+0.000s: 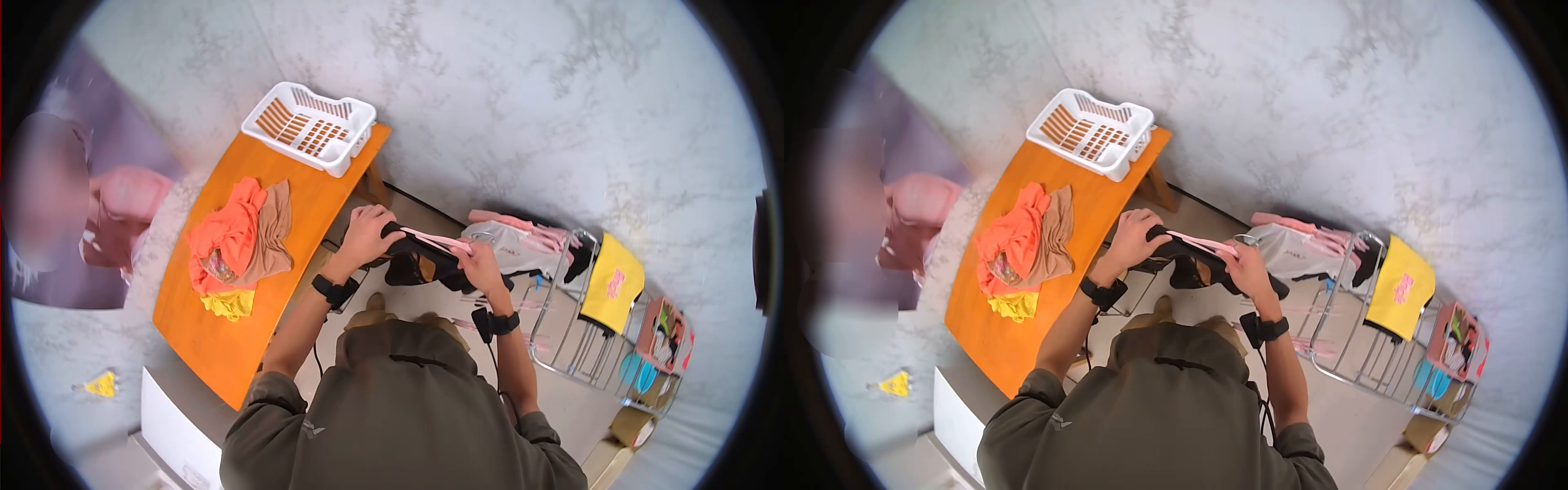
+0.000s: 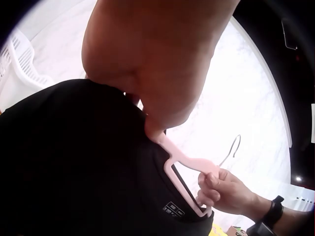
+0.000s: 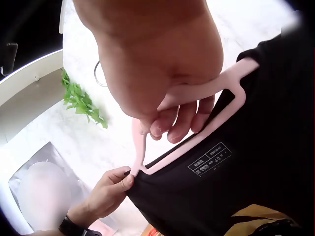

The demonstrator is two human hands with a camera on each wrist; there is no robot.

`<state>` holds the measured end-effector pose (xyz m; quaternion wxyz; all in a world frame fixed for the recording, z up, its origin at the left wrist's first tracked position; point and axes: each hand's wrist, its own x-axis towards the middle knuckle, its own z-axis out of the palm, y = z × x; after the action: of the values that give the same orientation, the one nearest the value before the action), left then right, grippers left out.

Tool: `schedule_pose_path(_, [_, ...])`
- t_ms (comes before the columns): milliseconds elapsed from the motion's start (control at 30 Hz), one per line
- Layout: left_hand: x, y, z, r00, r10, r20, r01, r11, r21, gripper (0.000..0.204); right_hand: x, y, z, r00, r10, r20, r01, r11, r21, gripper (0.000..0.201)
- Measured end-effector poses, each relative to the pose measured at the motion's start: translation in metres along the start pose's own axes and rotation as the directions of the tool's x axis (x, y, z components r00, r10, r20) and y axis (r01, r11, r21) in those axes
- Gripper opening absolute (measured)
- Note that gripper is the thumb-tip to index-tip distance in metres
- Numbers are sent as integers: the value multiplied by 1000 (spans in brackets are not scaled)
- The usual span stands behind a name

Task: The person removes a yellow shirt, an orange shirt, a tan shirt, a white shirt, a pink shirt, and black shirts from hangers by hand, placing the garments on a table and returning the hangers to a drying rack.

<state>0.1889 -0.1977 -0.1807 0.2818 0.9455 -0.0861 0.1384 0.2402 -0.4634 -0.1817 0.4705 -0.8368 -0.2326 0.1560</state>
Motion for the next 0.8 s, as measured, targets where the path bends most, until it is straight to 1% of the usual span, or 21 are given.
schedule_pose_path(33, [-4,-2,0,1000,-16,-23,16,1000,0,24,2,-6,4,999,50,-19,-50,998,31,22])
schedule_pose_path(67, [-10,-5,3,990,-61,-128,68,996,52,28,3,-12,8,998,45,-37,-44,999,26,22])
schedule_pose_path(100, [-13,-5,2,968,-100,-230,126,987,98,32,4,-19,11,999,35,-21,-34,999,13,22])
schedule_pose_path(133, [-17,-6,1,958,-147,-248,166,984,56,31,4,-26,13,999,50,-10,-50,998,27,22])
schedule_pose_path(200, [-21,-9,-4,945,-175,-276,194,980,44,28,4,-46,18,995,100,17,-100,995,24,24])
schedule_pose_path(233, [-23,-10,-6,938,-195,-287,214,976,33,25,6,-48,21,995,95,24,-95,995,21,24])
schedule_pose_path(300, [-23,-14,-8,935,-180,-307,206,977,54,22,8,-50,25,999,-35,-6,34,996,-86,25])
schedule_pose_path(333, [-24,-17,-9,934,-161,-319,193,978,72,20,8,-54,26,999,-34,-4,34,996,-85,25])
schedule_pose_path(367, [-24,-21,-11,934,-162,-318,194,978,73,20,8,-59,25,996,-82,-32,79,993,-89,25])
schedule_pose_path(400, [-26,-25,-14,944,-180,-276,193,981,23,19,7,-64,23,989,-132,-62,126,987,-96,25])
schedule_pose_path(433, [-26,-29,-16,953,-197,-230,196,980,-28,18,6,-65,19,989,-131,-63,125,987,-98,25])
schedule_pose_path(467, [-27,-32,-17,952,-198,-231,196,980,-32,18,5,-65,13,994,-89,-65,80,989,-121,25])
schedule_pose_path(500, [-28,-33,-18,954,-232,-191,226,973,-51,18,2,-67,6,997,-42,-66,32,989,-143,25])
schedule_pose_path(533, [-30,-32,-19,954,-263,-146,256,964,-67,18,-1,-80,-4,996,89,-22,-91,962,-258,25])
schedule_pose_path(567, [-30,-33,-18,955,-261,-143,254,965,-66,18,-4,-78,-5,996,91,-25,-94,962,-256,25])
schedule_pose_path(633, [-28,-35,-17,959,-264,-98,248,957,-149,12,-9,-71,-9,999,-26,-47,21,993,-113,27])
schedule_pose_path(667, [-25,-40,-16,962,-257,-94,242,959,-150,12,-10,-68,-12,998,-24,-54,17,993,-113,27])
schedule_pose_path(733, [-25,-56,-16,976,-204,-77,181,954,-238,9,-16,-61,-20,999,39,-3,-39,989,-144,27])
schedule_pose_path(767, [-25,-62,-15,976,-204,-77,181,954,-238,9,-18,-59,-22,999,39,-3,-39,989,-144,27])
schedule_pose_path(800, [-24,-65,-19,947,-311,79,313,844,-436,10,-21,-57,-24,999,27,-24,-30,992,-121,28])
